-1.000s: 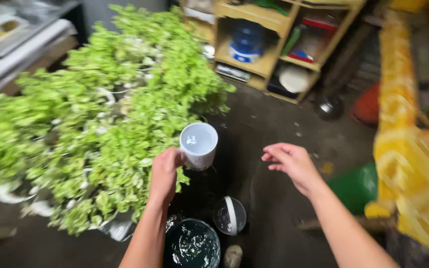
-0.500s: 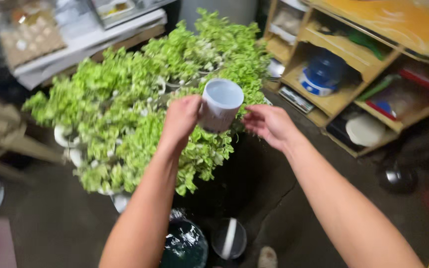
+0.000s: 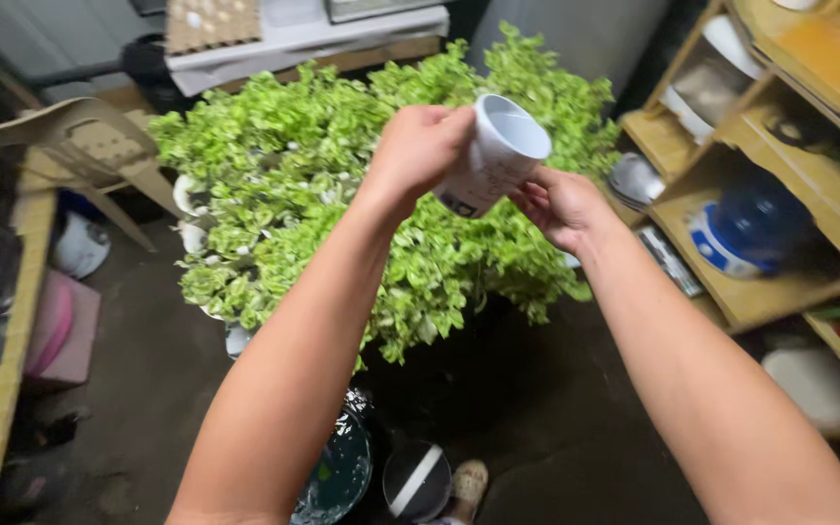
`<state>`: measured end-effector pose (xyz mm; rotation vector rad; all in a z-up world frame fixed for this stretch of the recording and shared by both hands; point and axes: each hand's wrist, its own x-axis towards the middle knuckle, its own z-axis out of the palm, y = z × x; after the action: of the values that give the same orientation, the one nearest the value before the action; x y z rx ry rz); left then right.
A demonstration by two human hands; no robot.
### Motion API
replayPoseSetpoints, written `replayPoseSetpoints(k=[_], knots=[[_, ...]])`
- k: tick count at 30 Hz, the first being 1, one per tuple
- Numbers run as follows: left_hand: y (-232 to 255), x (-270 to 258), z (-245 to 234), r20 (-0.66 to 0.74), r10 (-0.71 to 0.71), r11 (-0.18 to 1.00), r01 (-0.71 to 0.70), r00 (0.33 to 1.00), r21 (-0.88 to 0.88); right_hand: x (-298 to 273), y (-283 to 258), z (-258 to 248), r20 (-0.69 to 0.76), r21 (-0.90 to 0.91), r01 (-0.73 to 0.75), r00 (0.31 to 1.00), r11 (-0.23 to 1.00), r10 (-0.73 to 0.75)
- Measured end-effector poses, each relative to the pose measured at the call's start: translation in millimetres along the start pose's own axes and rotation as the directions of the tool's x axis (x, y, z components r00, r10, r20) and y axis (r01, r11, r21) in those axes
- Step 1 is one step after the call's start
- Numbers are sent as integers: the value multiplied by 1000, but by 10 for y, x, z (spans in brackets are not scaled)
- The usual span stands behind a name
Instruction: The person scoops water from a bucket using a mug and pours it into individual containers holding leafy green plants. The person repeats this process across multiple plant containers arranged on a table.
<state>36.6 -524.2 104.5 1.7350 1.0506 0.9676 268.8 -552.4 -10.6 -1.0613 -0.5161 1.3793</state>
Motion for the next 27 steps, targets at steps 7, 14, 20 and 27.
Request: replayPoseSetpoints(k=[7, 14, 20, 27], knots=[[51, 430, 52, -40, 34, 996, -30, 999, 87, 910, -35, -126, 93, 80, -61, 994, 995, 53], [-104, 770, 143, -5, -33, 998, 32, 999, -58, 1407, -170, -267, 70, 88, -126, 990, 988, 120], [-106, 1011, 250, -41, 16, 999, -15, 999, 34, 1618, -220, -385, 211, 77, -142, 970, 987, 123], [-130, 1155, 423, -93, 52, 987, -37, 994, 154, 1707, -296, -403, 127, 6, -206, 971, 979, 203]])
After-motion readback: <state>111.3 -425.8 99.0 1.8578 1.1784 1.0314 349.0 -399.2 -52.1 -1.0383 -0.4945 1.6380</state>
